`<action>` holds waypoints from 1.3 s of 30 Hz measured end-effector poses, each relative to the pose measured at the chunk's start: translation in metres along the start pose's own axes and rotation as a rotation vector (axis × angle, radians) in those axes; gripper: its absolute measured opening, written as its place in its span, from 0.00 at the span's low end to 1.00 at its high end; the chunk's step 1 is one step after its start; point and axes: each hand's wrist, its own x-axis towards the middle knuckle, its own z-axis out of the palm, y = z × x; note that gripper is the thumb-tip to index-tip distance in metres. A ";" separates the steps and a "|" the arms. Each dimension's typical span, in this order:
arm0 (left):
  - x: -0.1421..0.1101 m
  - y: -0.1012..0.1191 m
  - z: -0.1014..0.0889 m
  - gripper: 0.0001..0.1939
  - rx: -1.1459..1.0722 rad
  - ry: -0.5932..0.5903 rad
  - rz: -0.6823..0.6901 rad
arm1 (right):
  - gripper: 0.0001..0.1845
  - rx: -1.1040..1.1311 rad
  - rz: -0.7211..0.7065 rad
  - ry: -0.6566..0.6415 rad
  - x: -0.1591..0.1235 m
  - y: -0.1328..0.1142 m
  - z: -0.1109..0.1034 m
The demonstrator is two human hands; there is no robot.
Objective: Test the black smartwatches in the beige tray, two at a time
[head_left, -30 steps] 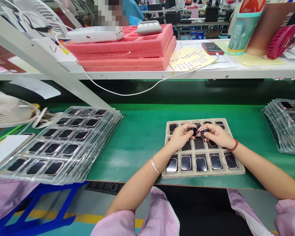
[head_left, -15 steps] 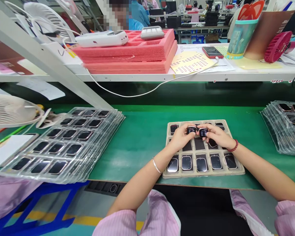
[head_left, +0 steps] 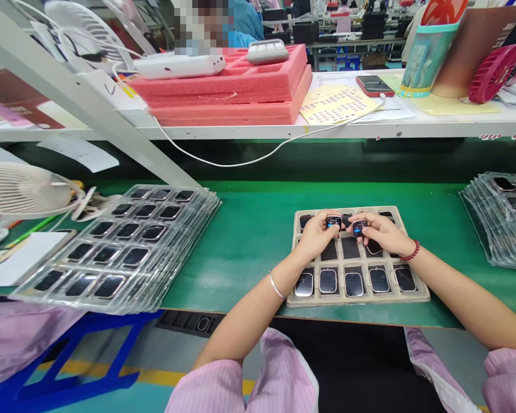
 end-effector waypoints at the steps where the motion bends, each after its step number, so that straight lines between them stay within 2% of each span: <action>1: 0.000 0.000 0.000 0.14 -0.003 0.000 -0.003 | 0.20 -0.002 0.000 -0.003 0.000 0.001 0.000; 7: 0.000 0.000 0.000 0.23 0.059 -0.007 -0.020 | 0.29 -0.012 -0.008 0.003 0.000 0.004 0.001; 12: -0.002 0.001 0.000 0.30 0.044 -0.031 -0.018 | 0.30 -0.022 -0.032 0.012 0.000 0.004 0.004; 14: -0.002 0.000 -0.001 0.29 0.019 -0.036 -0.021 | 0.27 -0.031 -0.024 0.015 0.000 0.004 0.003; 17: -0.001 0.000 -0.002 0.18 -0.006 -0.025 -0.056 | 0.17 -0.008 0.025 0.021 0.001 0.003 0.001; 18: -0.001 0.001 -0.002 0.19 -0.012 -0.022 -0.069 | 0.16 0.018 0.035 0.031 0.001 0.003 0.000; 22: -0.001 0.005 -0.003 0.23 -0.014 -0.026 -0.079 | 0.17 0.071 0.006 0.090 0.002 0.001 -0.001; 24: -0.002 0.007 -0.002 0.28 -0.007 -0.041 -0.062 | 0.21 0.034 -0.006 0.097 0.002 0.001 0.000; 25: -0.002 0.007 -0.002 0.28 -0.006 -0.048 -0.055 | 0.22 0.019 -0.003 0.095 0.002 0.001 0.000; 28: -0.003 0.007 -0.002 0.20 -0.023 -0.059 -0.065 | 0.16 0.035 0.032 0.082 0.002 0.002 0.000; 34: -0.002 0.003 -0.001 0.22 -0.041 -0.070 -0.068 | 0.19 0.027 0.011 0.100 0.002 0.003 0.000; 37: -0.001 0.002 -0.002 0.20 -0.073 -0.067 -0.076 | 0.14 0.039 0.025 0.081 0.001 0.002 -0.001; 39: 0.000 0.002 -0.002 0.19 -0.090 -0.059 -0.076 | 0.15 0.055 0.019 0.088 0.001 0.001 -0.001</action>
